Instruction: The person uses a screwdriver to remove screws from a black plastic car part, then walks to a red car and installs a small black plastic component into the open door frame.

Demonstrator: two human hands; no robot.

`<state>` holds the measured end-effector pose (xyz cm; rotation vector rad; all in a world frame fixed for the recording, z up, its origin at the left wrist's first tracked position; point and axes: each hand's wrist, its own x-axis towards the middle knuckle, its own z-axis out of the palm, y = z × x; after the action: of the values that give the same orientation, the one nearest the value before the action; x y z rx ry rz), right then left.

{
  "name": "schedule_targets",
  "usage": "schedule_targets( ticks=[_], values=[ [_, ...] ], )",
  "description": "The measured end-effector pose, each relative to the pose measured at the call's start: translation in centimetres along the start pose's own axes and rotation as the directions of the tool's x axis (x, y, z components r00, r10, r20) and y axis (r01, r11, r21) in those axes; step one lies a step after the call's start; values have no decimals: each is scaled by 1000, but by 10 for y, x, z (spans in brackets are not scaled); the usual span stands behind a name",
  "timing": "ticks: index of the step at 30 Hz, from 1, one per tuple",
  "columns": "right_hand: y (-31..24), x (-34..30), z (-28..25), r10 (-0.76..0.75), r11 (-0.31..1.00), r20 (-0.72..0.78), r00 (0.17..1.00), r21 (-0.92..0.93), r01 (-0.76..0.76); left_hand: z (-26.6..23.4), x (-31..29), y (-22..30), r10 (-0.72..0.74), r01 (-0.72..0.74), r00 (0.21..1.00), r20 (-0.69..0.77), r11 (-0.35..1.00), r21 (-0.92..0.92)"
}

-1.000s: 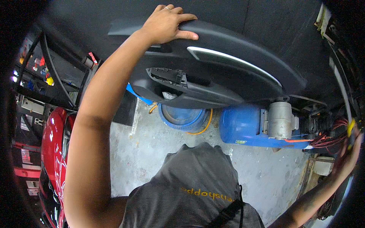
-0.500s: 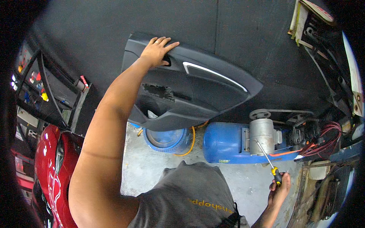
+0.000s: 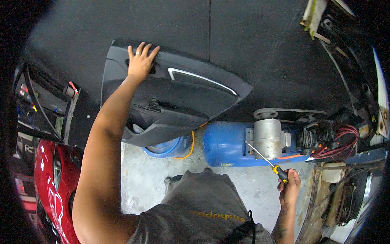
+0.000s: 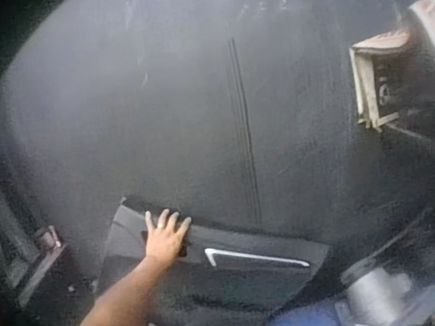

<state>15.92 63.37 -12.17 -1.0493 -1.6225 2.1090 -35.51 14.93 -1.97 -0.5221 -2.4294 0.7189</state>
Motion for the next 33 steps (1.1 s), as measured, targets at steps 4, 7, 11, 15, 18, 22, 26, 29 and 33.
schedule_targets(
  ticks=[4, 7, 11, 15, 18, 22, 26, 29, 33],
  values=[
    [-4, 24, 17, 23, 999, 80, 997, -27, -21, 8, 2, 8, -27, 27, 999, -16, 999, -29],
    [-4, 35, 36, 70, 998, 158, 985, -13, -69, 4, -18, 7, -47, 45, 996, -75, 999, -27],
    [28, 53, 51, 186, 976, 328, 926, 46, -212, -29, -102, 23, -256, 78, 931, -262, 837, -542],
    [63, 62, 112, 362, 930, 691, 626, -309, -197, -28, -295, 95, -352, 523, 825, 442, 182, -832],
    [65, 50, 186, 561, 801, 775, 290, -597, 44, -28, -460, 154, -134, 807, 590, 796, 63, -587],
    [93, 17, 280, 415, 636, 905, 91, -360, 683, -91, -552, 167, -64, 765, 305, 950, -578, -284],
    [121, -83, 367, 308, 657, 927, -215, -43, 753, -151, -565, 147, -156, 369, 448, 880, -864, -341],
    [149, -177, 414, 396, 544, 835, -382, 122, 830, -163, -574, 118, -254, 18, 367, 895, -960, -280],
    [127, -296, 451, 226, 705, 713, -664, 351, 616, -155, -660, 63, -369, -175, 143, 918, -923, -344]
  ],
)
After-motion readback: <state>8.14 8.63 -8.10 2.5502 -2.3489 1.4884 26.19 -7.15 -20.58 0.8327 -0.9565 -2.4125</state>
